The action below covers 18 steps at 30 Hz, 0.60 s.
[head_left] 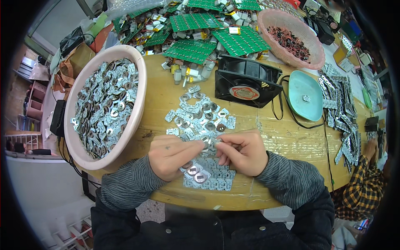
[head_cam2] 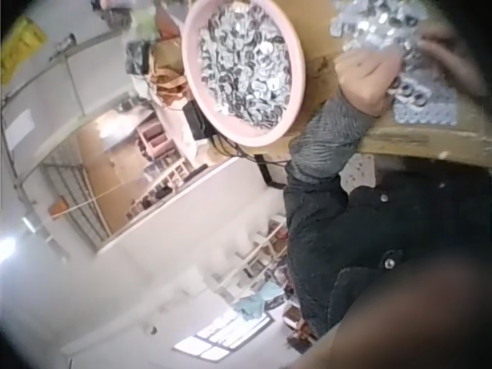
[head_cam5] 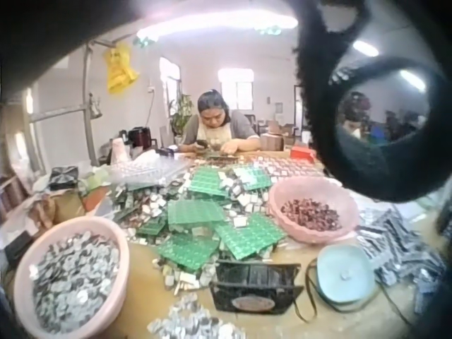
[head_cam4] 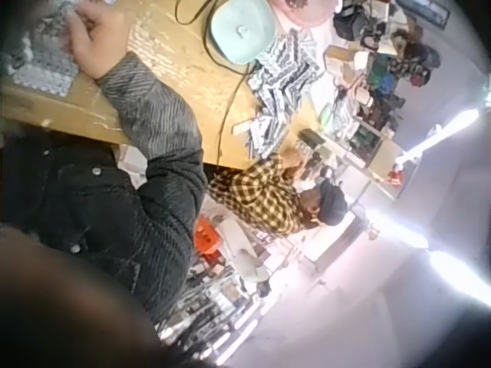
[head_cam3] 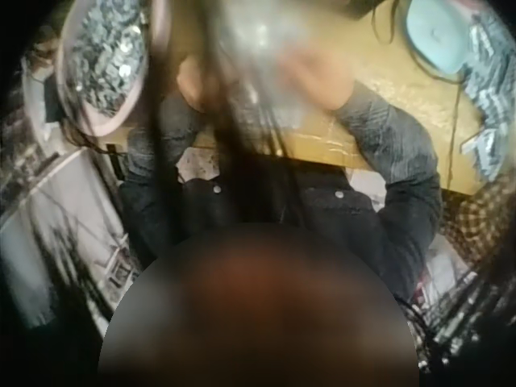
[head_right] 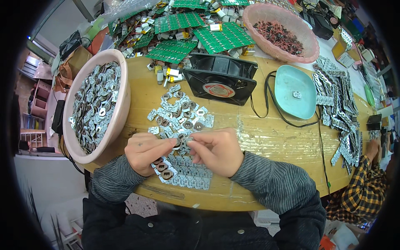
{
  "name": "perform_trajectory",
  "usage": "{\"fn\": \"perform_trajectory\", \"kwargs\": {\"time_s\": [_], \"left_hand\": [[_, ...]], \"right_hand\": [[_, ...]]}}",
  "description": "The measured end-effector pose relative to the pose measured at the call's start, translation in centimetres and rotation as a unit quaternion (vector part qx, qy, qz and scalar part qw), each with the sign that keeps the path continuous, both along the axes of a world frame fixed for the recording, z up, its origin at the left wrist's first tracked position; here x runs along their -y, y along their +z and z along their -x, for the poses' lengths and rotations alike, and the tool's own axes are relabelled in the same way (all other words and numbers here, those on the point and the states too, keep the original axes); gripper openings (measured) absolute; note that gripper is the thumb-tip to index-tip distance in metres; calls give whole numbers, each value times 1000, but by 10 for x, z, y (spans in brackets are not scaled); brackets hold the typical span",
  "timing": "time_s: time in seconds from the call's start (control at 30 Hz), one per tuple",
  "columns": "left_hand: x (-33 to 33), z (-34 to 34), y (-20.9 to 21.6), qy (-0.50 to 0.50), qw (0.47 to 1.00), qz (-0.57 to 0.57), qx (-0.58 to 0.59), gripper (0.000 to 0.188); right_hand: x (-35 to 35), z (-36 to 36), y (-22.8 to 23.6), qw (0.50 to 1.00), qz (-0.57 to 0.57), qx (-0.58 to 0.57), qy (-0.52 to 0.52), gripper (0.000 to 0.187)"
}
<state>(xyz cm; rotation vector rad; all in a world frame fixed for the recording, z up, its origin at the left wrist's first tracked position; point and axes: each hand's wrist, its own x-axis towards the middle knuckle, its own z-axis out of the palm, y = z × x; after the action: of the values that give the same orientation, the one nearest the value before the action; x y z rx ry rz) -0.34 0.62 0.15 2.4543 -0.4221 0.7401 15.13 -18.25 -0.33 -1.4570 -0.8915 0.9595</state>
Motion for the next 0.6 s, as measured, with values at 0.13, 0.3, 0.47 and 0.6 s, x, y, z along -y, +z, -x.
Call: {"fn": "perform_trajectory", "kwargs": {"time_s": [0.13,0.3,0.47,0.6], "left_hand": [[-1,-2,-1,-13,1000,-15,3,47],[-1,0,2,-11,1000,-25,0,48],[-1,-2,1,-27,998,-52,6,53],[1,1,2,-15,998,-63,8,55]], "right_hand": [[0,-1,-2,1000,5,-6,15,16],[1,-2,-1,1000,-4,-1,24,16],[2,-6,2,999,-2,21,29,14],[0,-7,3,996,15,53,71,13]]}}
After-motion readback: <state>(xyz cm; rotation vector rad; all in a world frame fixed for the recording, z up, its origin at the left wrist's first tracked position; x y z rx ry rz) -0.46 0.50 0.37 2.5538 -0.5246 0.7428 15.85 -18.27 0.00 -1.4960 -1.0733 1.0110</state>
